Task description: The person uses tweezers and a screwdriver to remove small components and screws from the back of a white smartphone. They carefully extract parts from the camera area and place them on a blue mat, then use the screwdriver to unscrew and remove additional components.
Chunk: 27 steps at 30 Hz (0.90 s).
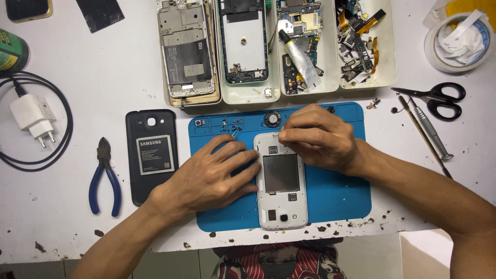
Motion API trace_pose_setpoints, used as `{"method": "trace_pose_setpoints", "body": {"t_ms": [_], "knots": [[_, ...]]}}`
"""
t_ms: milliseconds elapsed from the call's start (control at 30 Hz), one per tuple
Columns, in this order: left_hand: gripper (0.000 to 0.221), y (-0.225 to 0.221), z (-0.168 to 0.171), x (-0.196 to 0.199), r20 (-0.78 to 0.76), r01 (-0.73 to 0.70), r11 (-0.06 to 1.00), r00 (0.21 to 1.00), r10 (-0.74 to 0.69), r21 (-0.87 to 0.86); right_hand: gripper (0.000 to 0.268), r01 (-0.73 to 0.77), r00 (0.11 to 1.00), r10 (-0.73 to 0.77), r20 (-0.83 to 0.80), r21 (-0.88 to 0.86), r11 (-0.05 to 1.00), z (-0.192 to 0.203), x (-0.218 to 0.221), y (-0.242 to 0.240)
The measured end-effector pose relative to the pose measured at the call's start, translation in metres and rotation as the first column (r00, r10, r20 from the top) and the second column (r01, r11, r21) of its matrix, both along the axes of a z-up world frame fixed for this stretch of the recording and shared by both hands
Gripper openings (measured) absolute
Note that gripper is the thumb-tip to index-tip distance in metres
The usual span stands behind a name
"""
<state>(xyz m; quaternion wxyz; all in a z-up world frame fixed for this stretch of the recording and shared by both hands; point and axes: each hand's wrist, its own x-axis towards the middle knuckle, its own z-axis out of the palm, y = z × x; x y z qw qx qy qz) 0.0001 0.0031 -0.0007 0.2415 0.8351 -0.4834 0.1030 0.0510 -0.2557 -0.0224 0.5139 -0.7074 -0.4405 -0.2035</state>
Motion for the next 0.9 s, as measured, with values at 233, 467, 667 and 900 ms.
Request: {"method": "trace_pose_setpoints", "body": {"t_ms": [233, 467, 667, 900], "knots": [[0.029, 0.000, -0.001, -0.001, 0.010, -0.013, 1.000, 1.000, 0.013, 0.009, 0.024, 0.001, 1.000, -0.001, -0.002, 0.022, 1.000, 0.000, 0.000, 0.002], [0.029, -0.001, 0.001, -0.001, 0.001, -0.007, 1.000, 1.000, 0.007, 0.000, 0.022, -0.012, 1.000, 0.011, 0.014, 0.040, 0.999, 0.004, -0.001, 0.006], [0.031, 0.001, 0.001, -0.001, -0.008, -0.008, 1.000, 1.000, 0.008, 0.009, 0.023, -0.015, 1.000, 0.015, -0.004, 0.059, 0.998, 0.002, -0.001, 0.008], [0.031, 0.003, 0.011, 0.005, 0.081, 0.081, 0.997, 0.993, -0.081, 0.002, 0.027, -0.088, 0.991, 0.101, 0.092, -0.127, 0.988, 0.007, 0.006, -0.008]]}}
